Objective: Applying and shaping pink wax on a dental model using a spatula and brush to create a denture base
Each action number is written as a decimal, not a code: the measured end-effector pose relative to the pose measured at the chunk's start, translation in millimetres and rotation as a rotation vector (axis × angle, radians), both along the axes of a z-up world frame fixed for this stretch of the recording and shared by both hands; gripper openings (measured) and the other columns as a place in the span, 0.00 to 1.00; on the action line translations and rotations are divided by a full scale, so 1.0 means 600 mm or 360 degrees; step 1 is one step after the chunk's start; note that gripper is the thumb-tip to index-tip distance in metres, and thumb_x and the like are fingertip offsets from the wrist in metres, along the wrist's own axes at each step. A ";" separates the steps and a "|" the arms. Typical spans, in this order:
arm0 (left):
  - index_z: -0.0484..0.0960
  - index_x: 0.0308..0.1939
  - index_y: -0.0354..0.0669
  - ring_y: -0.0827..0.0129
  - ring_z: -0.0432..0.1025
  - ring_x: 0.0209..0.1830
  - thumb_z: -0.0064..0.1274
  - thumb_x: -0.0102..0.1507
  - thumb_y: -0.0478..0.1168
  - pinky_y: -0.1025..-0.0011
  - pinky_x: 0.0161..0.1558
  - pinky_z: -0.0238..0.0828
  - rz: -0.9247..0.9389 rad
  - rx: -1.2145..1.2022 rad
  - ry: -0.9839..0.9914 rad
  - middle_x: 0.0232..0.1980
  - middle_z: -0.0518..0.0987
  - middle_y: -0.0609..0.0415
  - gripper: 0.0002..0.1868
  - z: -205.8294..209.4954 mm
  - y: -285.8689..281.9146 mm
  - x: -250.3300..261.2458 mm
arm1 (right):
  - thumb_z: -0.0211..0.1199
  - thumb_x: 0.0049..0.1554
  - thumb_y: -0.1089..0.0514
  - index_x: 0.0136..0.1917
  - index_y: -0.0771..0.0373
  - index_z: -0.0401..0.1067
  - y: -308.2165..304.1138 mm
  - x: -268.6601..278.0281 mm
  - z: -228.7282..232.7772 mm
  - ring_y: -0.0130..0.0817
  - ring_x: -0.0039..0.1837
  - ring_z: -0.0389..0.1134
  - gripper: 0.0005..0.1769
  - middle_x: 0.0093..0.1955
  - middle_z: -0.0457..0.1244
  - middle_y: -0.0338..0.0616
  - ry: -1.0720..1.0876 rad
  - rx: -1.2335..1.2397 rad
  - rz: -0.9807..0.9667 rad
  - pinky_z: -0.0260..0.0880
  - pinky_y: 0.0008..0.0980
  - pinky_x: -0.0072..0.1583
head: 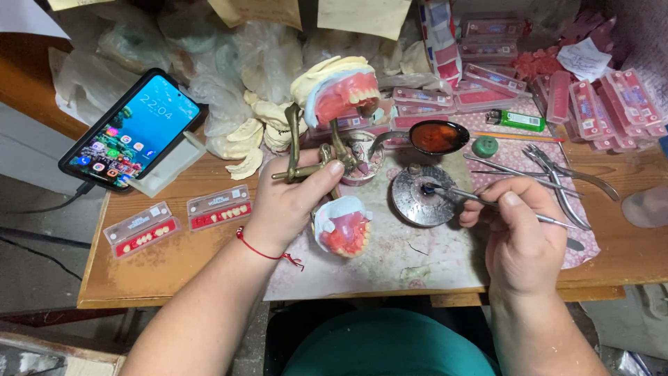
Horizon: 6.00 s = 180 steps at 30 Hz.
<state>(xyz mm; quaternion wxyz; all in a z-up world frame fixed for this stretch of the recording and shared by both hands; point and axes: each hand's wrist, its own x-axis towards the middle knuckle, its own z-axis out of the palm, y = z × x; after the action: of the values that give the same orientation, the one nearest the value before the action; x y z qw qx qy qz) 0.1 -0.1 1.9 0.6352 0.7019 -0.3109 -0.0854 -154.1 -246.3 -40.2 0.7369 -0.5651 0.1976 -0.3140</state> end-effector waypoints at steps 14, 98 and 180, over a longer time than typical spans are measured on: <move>0.85 0.34 0.44 0.78 0.72 0.36 0.52 0.69 0.48 0.76 0.40 0.69 -0.0018 -0.0008 0.0046 0.33 0.81 0.65 0.15 -0.015 -0.001 -0.003 | 0.59 0.62 0.57 0.51 0.72 0.71 0.037 -0.034 0.012 0.53 0.47 0.78 0.14 0.47 0.69 0.63 -0.0337 -0.0336 0.0459 0.84 0.44 0.53; 0.76 0.23 0.50 0.78 0.65 0.28 0.56 0.65 0.51 0.74 0.34 0.60 0.0028 -0.0034 0.0175 0.24 0.70 0.67 0.18 -0.048 -0.008 0.005 | 0.50 0.67 0.58 0.51 0.71 0.70 0.100 -0.030 0.014 0.51 0.53 0.79 0.14 0.50 0.72 0.63 -0.0406 -0.0735 0.0848 0.83 0.43 0.60; 0.81 0.27 0.44 0.69 0.75 0.31 0.44 0.70 0.51 0.67 0.43 0.73 0.0138 -0.0173 -0.0292 0.29 0.80 0.59 0.22 -0.017 0.000 -0.012 | 0.77 0.41 0.52 0.67 0.68 0.68 -0.001 -0.116 -0.030 0.34 0.63 0.67 0.43 0.62 0.67 0.46 0.0301 -0.1125 0.0269 0.65 0.33 0.70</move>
<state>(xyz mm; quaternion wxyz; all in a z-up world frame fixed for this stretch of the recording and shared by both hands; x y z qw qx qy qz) -6.8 -0.3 -8.3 0.6442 0.6841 -0.3412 0.0237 -223.9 -246.9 -58.2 0.4982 -0.8254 0.0968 -0.2472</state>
